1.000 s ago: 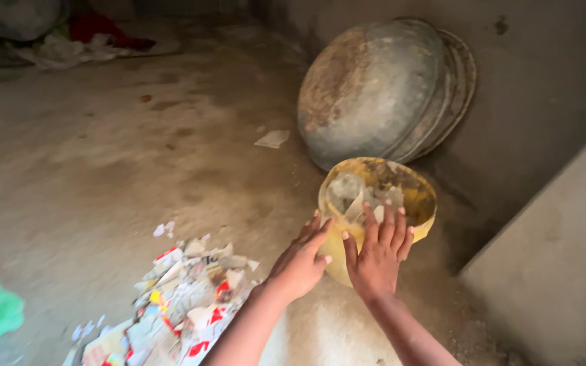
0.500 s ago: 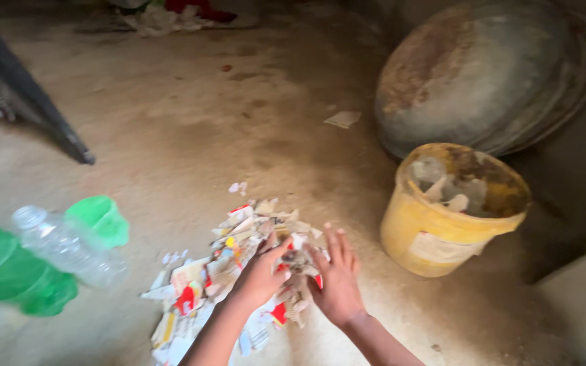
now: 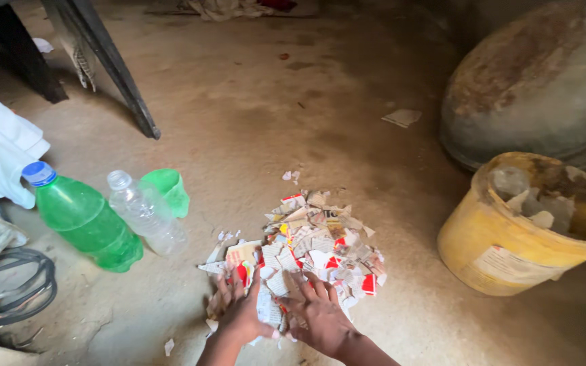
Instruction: The person sits on the floor and repeatedly tears small pieces of paper from a pile into smaller fragments, placing them into a yellow bucket. The person also briefly handles a green plastic bottle and a clear plastic bottle before resuming the tearing task.
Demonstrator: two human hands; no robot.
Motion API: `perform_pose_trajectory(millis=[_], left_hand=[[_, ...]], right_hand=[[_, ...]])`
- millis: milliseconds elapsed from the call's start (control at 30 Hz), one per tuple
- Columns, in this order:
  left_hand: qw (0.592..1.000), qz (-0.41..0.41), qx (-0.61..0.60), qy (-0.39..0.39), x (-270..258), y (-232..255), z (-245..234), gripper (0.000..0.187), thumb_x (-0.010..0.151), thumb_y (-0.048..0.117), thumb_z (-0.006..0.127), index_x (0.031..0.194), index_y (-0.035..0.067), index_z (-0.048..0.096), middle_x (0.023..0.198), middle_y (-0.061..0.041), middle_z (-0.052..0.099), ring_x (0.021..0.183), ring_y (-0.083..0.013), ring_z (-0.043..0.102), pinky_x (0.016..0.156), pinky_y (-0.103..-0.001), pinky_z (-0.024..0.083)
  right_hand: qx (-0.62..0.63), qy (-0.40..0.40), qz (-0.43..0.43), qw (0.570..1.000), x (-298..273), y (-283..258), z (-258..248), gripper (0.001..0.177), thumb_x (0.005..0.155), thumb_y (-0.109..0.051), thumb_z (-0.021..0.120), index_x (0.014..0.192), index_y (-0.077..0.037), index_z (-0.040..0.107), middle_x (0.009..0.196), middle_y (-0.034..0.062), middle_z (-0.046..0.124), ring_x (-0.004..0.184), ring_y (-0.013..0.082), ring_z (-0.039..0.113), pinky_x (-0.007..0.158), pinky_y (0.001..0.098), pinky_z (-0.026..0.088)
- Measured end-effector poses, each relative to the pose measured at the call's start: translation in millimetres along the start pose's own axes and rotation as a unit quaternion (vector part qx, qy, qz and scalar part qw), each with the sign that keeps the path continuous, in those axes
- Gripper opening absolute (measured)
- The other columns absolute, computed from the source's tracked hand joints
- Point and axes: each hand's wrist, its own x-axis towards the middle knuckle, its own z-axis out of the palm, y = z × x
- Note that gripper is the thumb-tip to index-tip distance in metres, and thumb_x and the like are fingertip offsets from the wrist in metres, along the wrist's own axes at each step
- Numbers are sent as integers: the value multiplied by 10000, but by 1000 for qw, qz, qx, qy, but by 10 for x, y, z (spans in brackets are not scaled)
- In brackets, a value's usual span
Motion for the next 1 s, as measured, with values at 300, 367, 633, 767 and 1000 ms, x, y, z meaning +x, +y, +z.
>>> perform_pose_trajectory(millis=[300, 367, 633, 767, 1000], left_hand=[[996, -17, -32, 83, 193, -208, 515, 1032, 813, 564, 822, 1587, 450, 149, 1708, -139, -133, 1569, -439, -128, 1225, -643, -7], [991, 2, -55, 125, 321, -135, 666, 997, 816, 529, 813, 1582, 416, 185, 1706, -133, -90, 1564, -435, -85, 1225, -623, -1], [974, 38, -125, 182, 716, 229, 853, 914, 846, 429, 796, 1576, 352, 252, 1694, -150, -21, 1556, -431, -13, 1238, -568, 24], [963, 68, -183, 188, 857, 327, 812, 894, 847, 303, 801, 1570, 324, 274, 1689, -170, 16, 1553, -411, 44, 1247, -521, 106], [910, 134, -309, 241, 998, 336, 700, 777, 868, -62, 607, 1545, 260, 401, 1657, -162, 265, 1536, -326, 257, 1184, -369, 336]], right_hand=[[-28, -62, 35, 997, 133, 66, -22, 594, 901, -293, 700, 1466, -339, 522, 1669, 109, 158, 1542, 344, 95, 1190, 594, 163], [-19, -56, 53, 997, 148, 145, -6, 573, 917, -262, 674, 1463, -348, 522, 1676, 87, 167, 1555, 332, 95, 1189, 578, 184], [-77, -42, 65, 994, 274, 447, -28, 566, 946, -232, 648, 1475, -363, 496, 1667, 91, 159, 1540, 339, 100, 1189, 591, 164], [-71, -23, 68, 995, 308, 638, -92, 642, 919, -212, 656, 1522, -369, 499, 1672, 73, 170, 1546, 330, 113, 1192, 556, 186], [-65, 25, 88, 994, 362, 896, -171, 634, 907, -198, 662, 1508, -342, 519, 1664, 91, 162, 1528, 349, 125, 1194, 555, 172]])
